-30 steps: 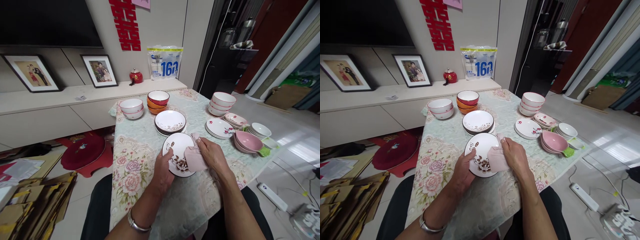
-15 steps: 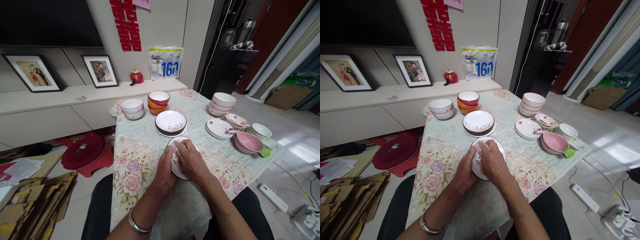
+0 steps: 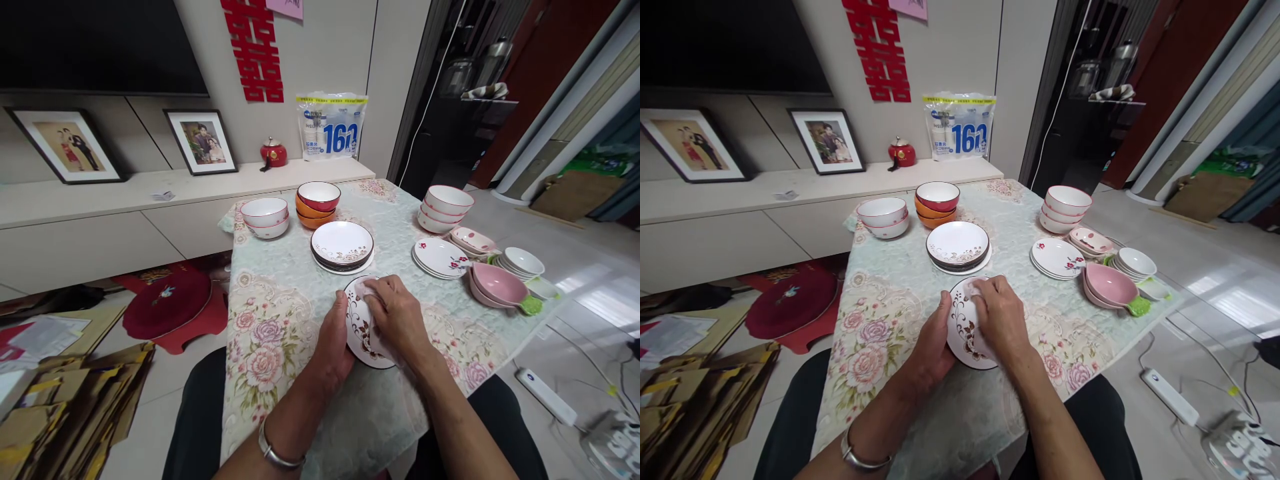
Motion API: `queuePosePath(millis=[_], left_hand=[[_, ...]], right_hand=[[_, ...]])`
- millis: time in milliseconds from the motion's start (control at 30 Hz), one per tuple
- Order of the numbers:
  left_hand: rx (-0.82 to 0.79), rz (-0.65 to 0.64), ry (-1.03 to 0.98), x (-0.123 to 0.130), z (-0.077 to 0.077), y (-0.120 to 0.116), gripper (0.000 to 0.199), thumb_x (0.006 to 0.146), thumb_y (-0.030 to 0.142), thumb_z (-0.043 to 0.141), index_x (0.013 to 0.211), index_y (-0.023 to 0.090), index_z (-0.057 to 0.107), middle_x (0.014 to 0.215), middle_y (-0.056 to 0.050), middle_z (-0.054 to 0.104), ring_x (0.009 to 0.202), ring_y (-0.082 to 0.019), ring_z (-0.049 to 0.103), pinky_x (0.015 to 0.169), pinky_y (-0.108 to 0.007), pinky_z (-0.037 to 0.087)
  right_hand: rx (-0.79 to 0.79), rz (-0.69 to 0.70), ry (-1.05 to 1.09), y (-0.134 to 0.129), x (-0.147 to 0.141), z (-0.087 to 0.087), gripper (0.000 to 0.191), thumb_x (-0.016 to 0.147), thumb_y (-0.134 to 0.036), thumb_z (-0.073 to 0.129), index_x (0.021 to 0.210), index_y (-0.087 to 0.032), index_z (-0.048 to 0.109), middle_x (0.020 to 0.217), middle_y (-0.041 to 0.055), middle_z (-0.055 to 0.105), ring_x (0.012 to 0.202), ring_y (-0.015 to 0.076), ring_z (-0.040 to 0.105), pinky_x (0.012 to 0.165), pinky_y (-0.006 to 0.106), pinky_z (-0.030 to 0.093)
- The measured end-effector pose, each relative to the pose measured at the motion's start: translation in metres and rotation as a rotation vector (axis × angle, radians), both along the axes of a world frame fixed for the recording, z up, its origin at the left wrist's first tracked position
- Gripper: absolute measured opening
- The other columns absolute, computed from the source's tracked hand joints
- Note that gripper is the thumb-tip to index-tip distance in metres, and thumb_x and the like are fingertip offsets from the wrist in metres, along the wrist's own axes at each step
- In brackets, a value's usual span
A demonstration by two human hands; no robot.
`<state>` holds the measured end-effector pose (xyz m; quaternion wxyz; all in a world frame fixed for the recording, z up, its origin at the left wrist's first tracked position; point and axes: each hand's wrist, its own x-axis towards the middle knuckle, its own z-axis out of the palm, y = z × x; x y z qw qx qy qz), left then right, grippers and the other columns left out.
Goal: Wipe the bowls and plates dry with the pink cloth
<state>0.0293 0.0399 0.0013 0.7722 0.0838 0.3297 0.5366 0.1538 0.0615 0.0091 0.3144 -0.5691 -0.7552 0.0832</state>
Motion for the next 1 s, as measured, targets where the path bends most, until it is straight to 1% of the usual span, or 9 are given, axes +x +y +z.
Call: queuePosePath(millis=[167, 233, 300, 367, 533, 600, 700, 833, 1000], left_hand=[[0.004, 0.031, 0.0, -0.001, 0.001, 0.0, 0.046, 0.093, 0.051, 0.053, 0.108, 0.01, 0.069, 0.105, -0.013, 0.075, 0.101, -0.024, 0.07, 0.091, -0.033, 0.053], [0.0, 0.068, 0.014, -0.002, 0.002, 0.001, 0.044, 0.093, 0.049, 0.054, 0.11, 0.011, 0.068, 0.107, -0.013, 0.074, 0.1, -0.025, 0.07, 0.091, -0.034, 0.054], [-0.009, 0.121, 0.035, -0.002, 0.003, 0.003, 0.041, 0.094, 0.044, 0.053, 0.114, 0.011, 0.066, 0.111, -0.013, 0.074, 0.102, -0.025, 0.07, 0.093, -0.037, 0.054], [-0.019, 0.146, 0.051, -0.002, 0.005, 0.003, 0.041, 0.095, 0.043, 0.052, 0.118, 0.012, 0.065, 0.113, -0.014, 0.074, 0.104, -0.027, 0.07, 0.094, -0.039, 0.054], [-0.028, 0.062, 0.026, -0.003, 0.004, 0.003, 0.049, 0.094, 0.049, 0.049, 0.12, 0.011, 0.066, 0.115, -0.016, 0.073, 0.107, -0.03, 0.069, 0.097, -0.045, 0.052], [-0.047, 0.054, 0.018, -0.003, 0.005, 0.003, 0.051, 0.094, 0.051, 0.049, 0.12, 0.011, 0.066, 0.114, -0.016, 0.074, 0.108, -0.03, 0.069, 0.098, -0.046, 0.052], [-0.053, 0.075, 0.006, -0.004, 0.007, 0.005, 0.051, 0.094, 0.052, 0.047, 0.118, 0.012, 0.068, 0.113, -0.015, 0.074, 0.111, -0.03, 0.067, 0.1, -0.046, 0.051], [-0.029, 0.076, -0.02, -0.004, 0.01, 0.006, 0.054, 0.095, 0.053, 0.044, 0.119, 0.011, 0.067, 0.115, -0.016, 0.073, 0.114, -0.03, 0.066, 0.102, -0.046, 0.05], [0.015, 0.074, 0.008, -0.003, 0.004, 0.005, 0.048, 0.092, 0.048, 0.053, 0.12, 0.011, 0.066, 0.118, -0.015, 0.072, 0.116, -0.031, 0.064, 0.102, -0.046, 0.049]], right_hand=[[-0.174, 0.383, 0.106, -0.007, 0.0, 0.015, 0.025, 0.089, -0.016, 0.057, 0.104, -0.028, 0.072, 0.103, 0.0025, 0.062, 0.095, 0.017, 0.061, 0.082, 0.028, 0.048], [-0.255, 0.434, 0.1, -0.006, 0.01, 0.017, 0.024, 0.088, -0.016, 0.058, 0.102, -0.029, 0.073, 0.101, 0.0015, 0.063, 0.094, 0.017, 0.061, 0.081, 0.028, 0.048], [-0.277, 0.349, 0.072, -0.002, 0.022, 0.013, 0.025, 0.088, -0.018, 0.057, 0.104, -0.029, 0.073, 0.098, 0.0023, 0.063, 0.091, 0.0181, 0.062, 0.081, 0.03, 0.048], [-0.222, 0.164, 0.035, 0.005, 0.033, 0.005, 0.027, 0.09, -0.023, 0.054, 0.109, -0.027, 0.073, 0.097, 0.0045, 0.063, 0.089, 0.0197, 0.062, 0.08, 0.032, 0.047], [-0.036, -0.213, 0.025, 0.016, 0.048, -0.006, 0.036, 0.094, -0.033, 0.045, 0.112, -0.018, 0.072, 0.105, 0.012, 0.064, 0.096, 0.0256, 0.06, 0.086, 0.038, 0.045], [-0.061, -0.22, 0.129, 0.016, 0.049, -0.004, 0.039, 0.095, -0.037, 0.042, 0.114, -0.018, 0.071, 0.107, 0.0124, 0.067, 0.1, 0.027, 0.059, 0.089, 0.039, 0.044], [-0.23, -0.091, 0.426, 0.013, 0.047, 0.001, 0.044, 0.095, -0.047, 0.043, 0.116, -0.019, 0.07, 0.107, 0.0078, 0.071, 0.098, 0.0249, 0.061, 0.087, 0.036, 0.046], [-0.427, 0.005, 0.706, 0.012, 0.04, 0.0, 0.045, 0.088, -0.052, 0.056, 0.114, -0.018, 0.07, 0.105, 0.0056, 0.073, 0.09, 0.0232, 0.064, 0.079, 0.033, 0.049], [-0.386, -0.07, 0.77, 0.017, 0.039, -0.007, 0.045, 0.08, -0.045, 0.064, 0.117, -0.02, 0.072, 0.118, 0.0062, 0.072, 0.104, 0.0259, 0.064, 0.092, 0.037, 0.048]])
